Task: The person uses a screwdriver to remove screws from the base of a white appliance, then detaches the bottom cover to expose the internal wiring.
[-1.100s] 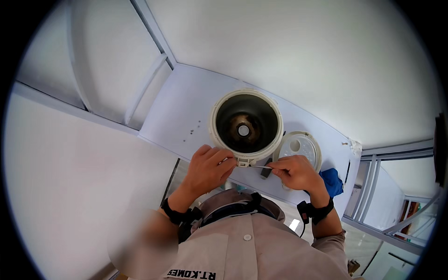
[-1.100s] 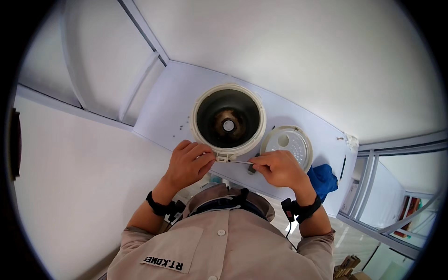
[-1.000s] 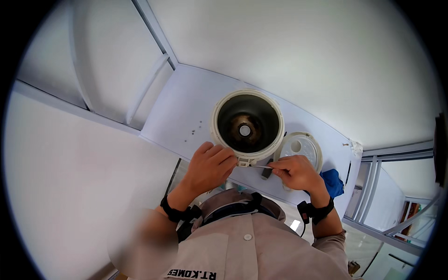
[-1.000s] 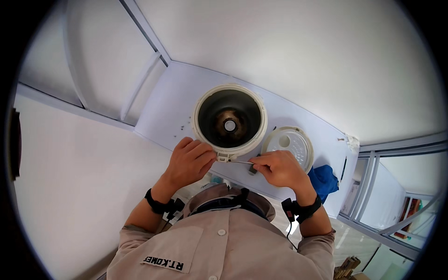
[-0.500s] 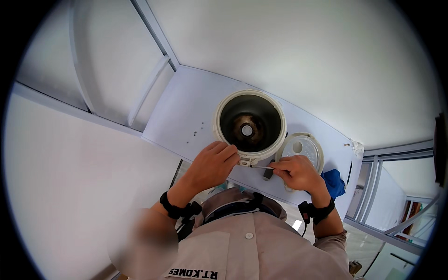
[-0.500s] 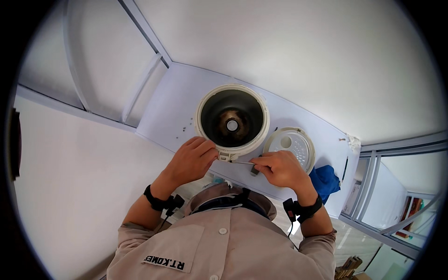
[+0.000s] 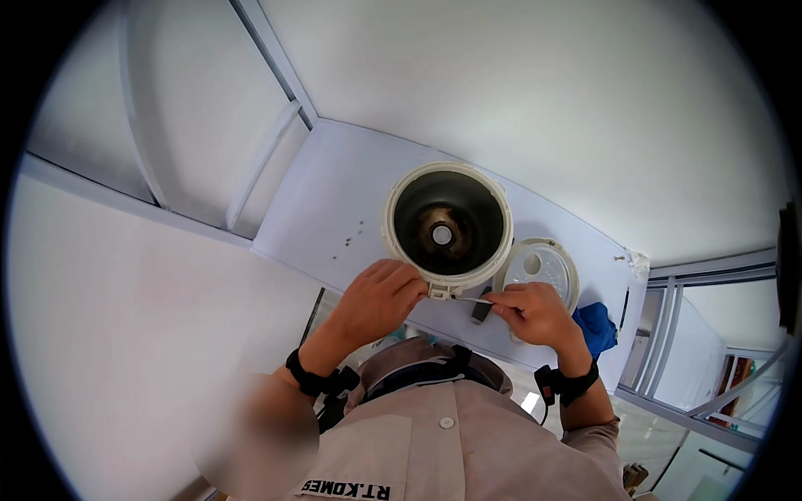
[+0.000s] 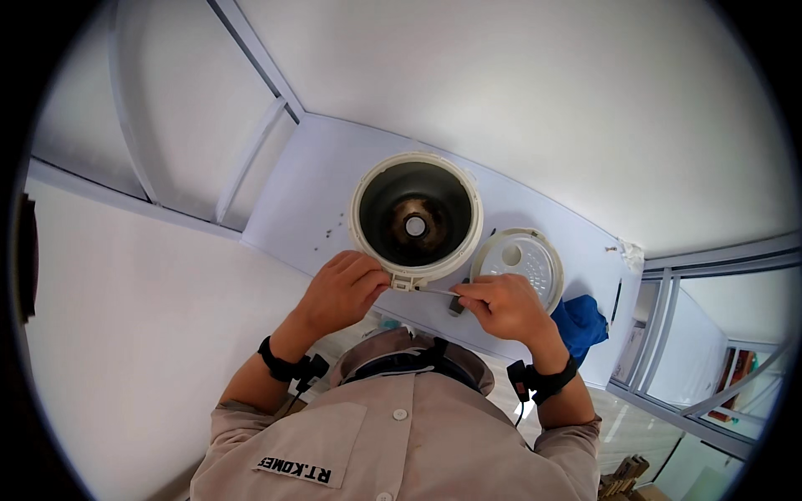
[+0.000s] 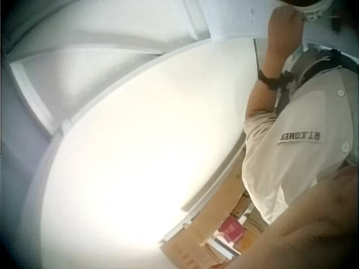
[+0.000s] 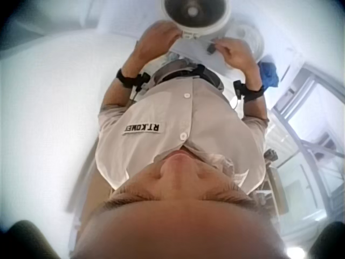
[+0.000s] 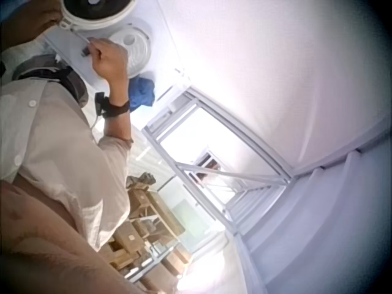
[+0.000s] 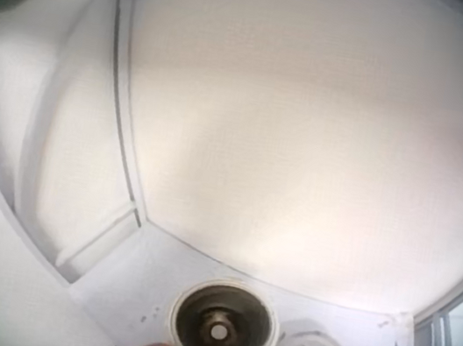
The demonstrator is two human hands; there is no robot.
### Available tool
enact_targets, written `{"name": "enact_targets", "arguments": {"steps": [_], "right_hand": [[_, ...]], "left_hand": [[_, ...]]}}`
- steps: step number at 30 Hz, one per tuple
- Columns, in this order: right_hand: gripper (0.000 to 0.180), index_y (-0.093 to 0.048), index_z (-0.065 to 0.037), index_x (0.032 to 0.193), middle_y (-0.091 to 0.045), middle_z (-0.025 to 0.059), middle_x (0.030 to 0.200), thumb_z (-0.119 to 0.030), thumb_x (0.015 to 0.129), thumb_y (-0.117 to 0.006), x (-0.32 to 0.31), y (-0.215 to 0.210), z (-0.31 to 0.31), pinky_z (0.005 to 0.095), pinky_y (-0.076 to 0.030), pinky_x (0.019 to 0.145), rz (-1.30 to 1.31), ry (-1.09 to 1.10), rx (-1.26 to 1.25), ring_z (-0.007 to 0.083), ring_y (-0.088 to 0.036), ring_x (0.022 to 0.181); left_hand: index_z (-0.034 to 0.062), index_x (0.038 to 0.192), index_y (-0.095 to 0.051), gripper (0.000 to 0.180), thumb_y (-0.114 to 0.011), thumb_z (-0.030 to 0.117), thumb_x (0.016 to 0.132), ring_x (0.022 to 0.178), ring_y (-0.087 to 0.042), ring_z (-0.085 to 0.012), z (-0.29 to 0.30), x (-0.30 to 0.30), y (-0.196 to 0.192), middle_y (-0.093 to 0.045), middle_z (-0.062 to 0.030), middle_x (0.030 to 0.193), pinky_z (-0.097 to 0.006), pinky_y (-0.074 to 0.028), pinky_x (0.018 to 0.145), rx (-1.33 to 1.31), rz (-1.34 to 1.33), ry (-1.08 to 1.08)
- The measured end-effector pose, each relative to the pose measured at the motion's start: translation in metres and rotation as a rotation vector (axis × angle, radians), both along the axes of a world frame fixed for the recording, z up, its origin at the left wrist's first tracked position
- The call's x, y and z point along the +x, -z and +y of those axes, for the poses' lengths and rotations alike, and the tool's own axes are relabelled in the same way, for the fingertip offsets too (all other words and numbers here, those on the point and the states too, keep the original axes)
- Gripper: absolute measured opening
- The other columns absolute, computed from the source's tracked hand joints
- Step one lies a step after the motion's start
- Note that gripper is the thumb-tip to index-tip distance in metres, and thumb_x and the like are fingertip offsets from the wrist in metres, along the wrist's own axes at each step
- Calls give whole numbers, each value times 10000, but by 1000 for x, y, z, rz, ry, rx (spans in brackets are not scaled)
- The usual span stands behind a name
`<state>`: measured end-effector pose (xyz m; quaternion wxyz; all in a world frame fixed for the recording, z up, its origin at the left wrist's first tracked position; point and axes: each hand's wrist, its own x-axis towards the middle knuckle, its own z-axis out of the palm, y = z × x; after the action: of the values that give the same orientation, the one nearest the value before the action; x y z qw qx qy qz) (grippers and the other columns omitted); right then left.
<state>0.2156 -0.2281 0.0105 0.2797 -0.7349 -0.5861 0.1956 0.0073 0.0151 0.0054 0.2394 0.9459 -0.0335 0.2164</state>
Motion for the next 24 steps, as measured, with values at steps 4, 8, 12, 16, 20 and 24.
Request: {"name": "enact_targets", "arguments": {"steps": [4,8,12,16,20,24], "right_hand": [[169,-815,-144,1087,-758,79,839,-141,934,-744,-2,-3,3,437,-507,624,-11,1,-31,327,-706,733],[166,-820,-143,1078,-774,72,860,-143,936,-735,-2,-4,4,428,-517,632,-25,-3,-29,316,-717,747],[159,-823,-145,1068,-774,70,855,-141,932,-742,-1,-5,5,423,-515,630,-27,-4,-47,310,-719,750],[162,-826,-146,1069,-777,69,851,-128,928,-749,0,-6,6,417,-511,627,-30,-6,-29,305,-717,742],[165,-828,-142,1076,-778,68,850,-122,932,-750,2,-8,7,416,-503,620,-42,-19,-38,305,-710,728],[156,-830,-139,1074,-774,72,845,-135,940,-750,2,-9,8,418,-498,616,-45,-17,-48,307,-705,723]], "left_hand": [[79,963,-677,205,-815,46,814,950,-672,-295,-2,2,3,-651,-63,1019,-418,-558,869,22,-45,-10],[82,949,-667,202,-815,59,815,916,-665,-278,-2,5,2,-645,-57,998,-404,-541,826,52,-81,-5],[82,938,-657,169,-781,68,824,903,-653,-261,2,7,6,-637,-53,987,-395,-528,814,87,-64,27],[77,944,-644,146,-737,77,833,914,-641,-265,4,9,9,-617,-62,985,-399,-527,835,124,-27,43],[66,962,-636,132,-701,86,849,937,-634,-285,5,9,10,-602,-81,999,-413,-533,860,130,23,57],[59,972,-641,123,-685,93,862,952,-636,-292,5,9,15,-605,-86,1006,-417,-537,879,130,31,58]]}}
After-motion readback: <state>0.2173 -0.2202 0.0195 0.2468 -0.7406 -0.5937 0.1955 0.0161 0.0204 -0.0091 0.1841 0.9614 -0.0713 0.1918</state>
